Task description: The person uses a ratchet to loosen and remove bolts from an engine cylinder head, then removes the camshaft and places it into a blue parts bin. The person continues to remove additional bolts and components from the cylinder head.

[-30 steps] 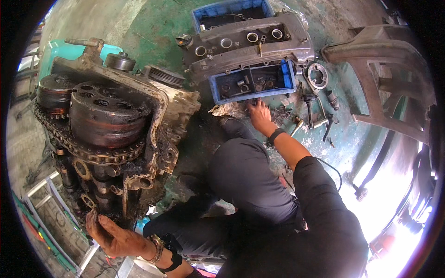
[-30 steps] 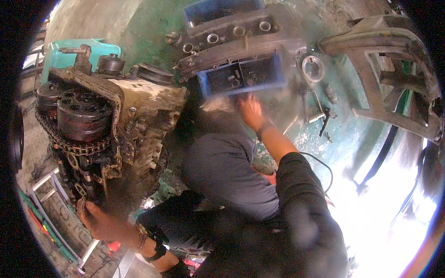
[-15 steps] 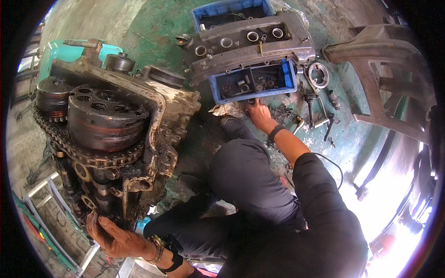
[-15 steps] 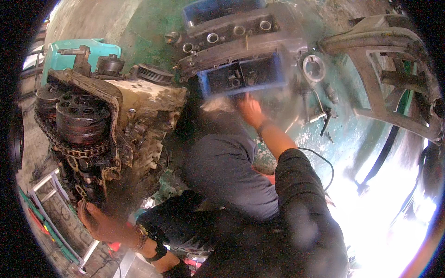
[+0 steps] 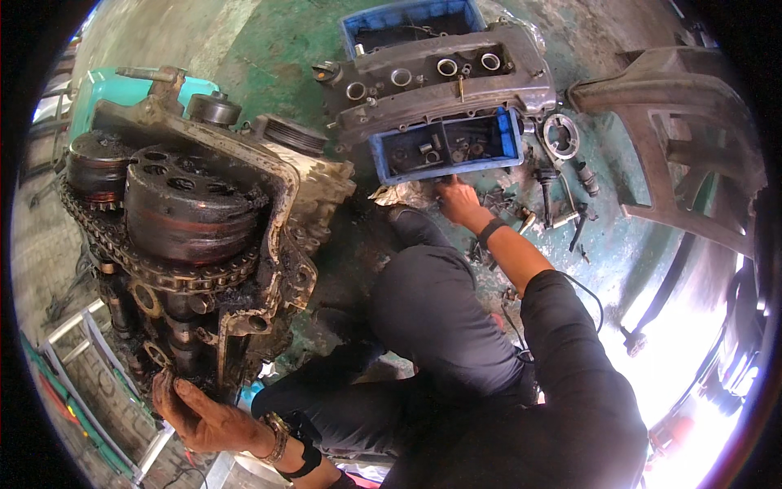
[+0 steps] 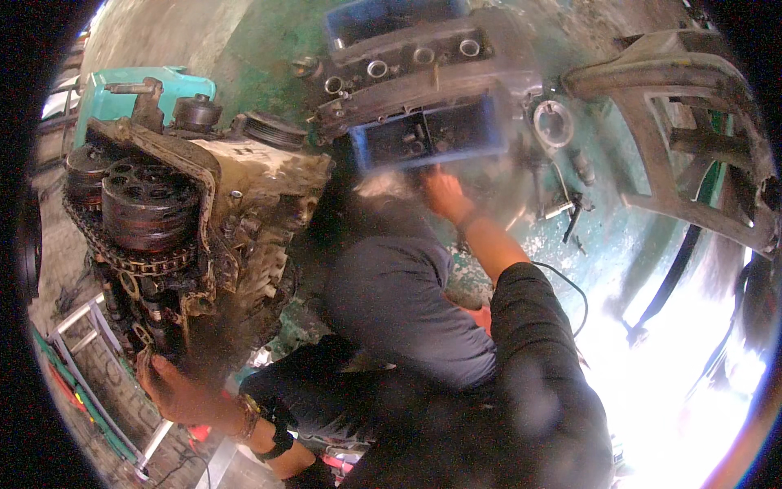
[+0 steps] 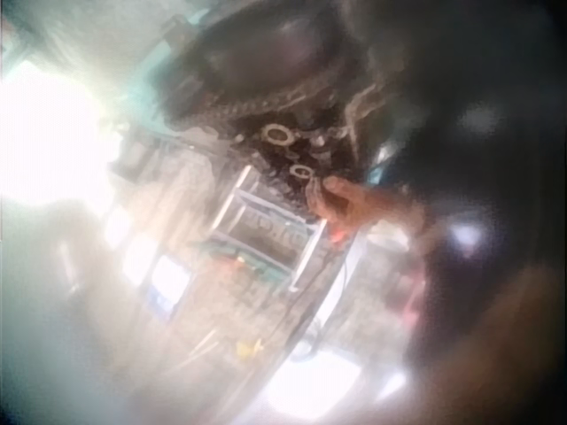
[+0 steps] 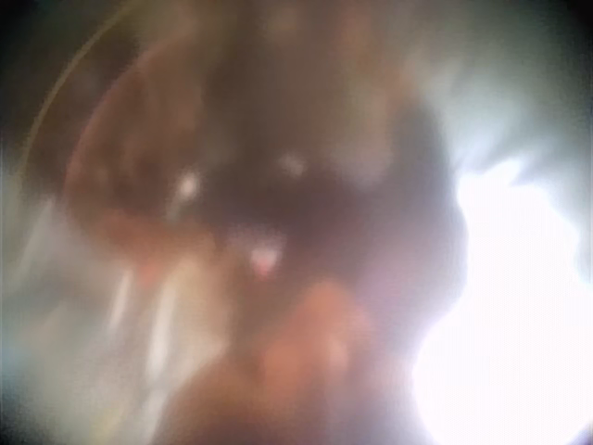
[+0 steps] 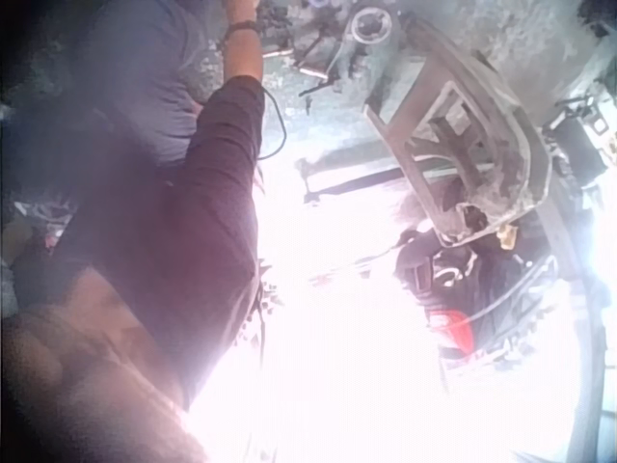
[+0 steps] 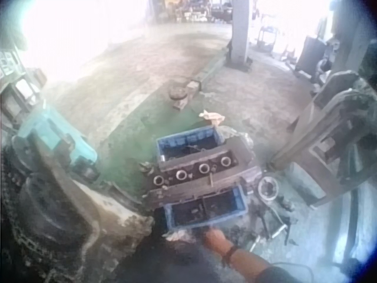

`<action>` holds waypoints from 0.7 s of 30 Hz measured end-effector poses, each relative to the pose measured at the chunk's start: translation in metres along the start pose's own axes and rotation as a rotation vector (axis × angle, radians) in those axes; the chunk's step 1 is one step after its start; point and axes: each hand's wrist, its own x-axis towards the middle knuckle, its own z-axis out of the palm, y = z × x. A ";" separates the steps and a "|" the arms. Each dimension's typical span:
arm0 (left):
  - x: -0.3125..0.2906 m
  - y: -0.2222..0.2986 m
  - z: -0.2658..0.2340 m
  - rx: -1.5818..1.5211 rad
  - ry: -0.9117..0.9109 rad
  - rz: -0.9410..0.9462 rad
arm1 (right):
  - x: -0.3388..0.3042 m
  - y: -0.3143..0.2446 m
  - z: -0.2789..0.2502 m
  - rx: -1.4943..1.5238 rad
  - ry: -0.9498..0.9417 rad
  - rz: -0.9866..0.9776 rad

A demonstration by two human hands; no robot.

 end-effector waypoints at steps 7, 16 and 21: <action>-0.001 -0.001 0.001 -0.002 0.014 0.010 | 0.011 0.006 0.002 -0.108 -0.186 0.004; -0.004 -0.004 0.001 -0.028 0.034 -0.062 | -0.026 -0.019 -0.035 0.053 0.013 -0.017; -0.003 -0.002 0.000 -0.012 0.023 -0.034 | -0.050 -0.036 -0.072 0.220 0.232 -0.099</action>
